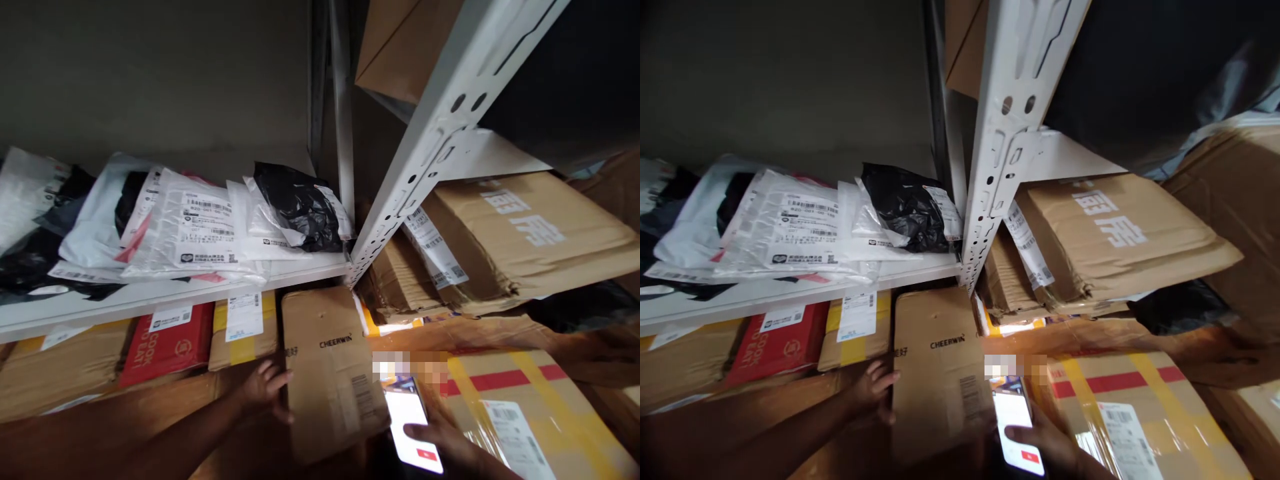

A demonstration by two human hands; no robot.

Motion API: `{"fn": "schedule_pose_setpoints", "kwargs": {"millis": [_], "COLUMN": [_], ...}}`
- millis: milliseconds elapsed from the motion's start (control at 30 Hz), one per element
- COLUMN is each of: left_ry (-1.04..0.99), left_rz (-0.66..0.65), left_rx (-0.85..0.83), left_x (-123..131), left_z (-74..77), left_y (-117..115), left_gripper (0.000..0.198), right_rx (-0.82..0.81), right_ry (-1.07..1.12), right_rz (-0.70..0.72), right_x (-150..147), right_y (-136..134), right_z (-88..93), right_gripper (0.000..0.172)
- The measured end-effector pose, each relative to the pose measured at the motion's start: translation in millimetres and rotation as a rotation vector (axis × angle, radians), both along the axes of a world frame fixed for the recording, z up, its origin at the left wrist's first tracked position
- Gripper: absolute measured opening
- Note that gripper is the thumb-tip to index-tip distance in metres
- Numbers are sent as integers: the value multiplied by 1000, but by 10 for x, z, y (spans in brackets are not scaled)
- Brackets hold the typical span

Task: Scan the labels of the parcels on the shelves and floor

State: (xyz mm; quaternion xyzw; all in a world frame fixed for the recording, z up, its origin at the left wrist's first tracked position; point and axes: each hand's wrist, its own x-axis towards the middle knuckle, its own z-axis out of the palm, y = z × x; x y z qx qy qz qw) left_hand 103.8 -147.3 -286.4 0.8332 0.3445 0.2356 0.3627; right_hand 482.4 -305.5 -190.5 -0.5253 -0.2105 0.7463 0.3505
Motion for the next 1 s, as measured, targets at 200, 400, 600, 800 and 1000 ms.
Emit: {"fn": "schedule_pose_setpoints", "kwargs": {"millis": [200,400,600,800,1000], "left_ry": [-20,-401,-628,-607,-547], "left_rz": [266,508,637,877,968], "left_rx": [111,-1015,-1162,-1034,-850], "left_x": [-240,-42,464,770,821], "left_z": [-290,-129,406,537,492], "left_y": [-637,-1007,-556,-348,-411], "left_gripper": [36,75,63,43,43], "right_rx": [28,194,218,320,372], "right_ry": [-30,-19,-108,-236,-265], "right_rz": [1,11,-38,-89,-81], "right_x": [-183,-164,-191,-368,-400], "right_y": [159,359,772,1023,1036], "right_z": [-92,-56,121,48,-51], "right_gripper": [65,61,56,53,53]}}
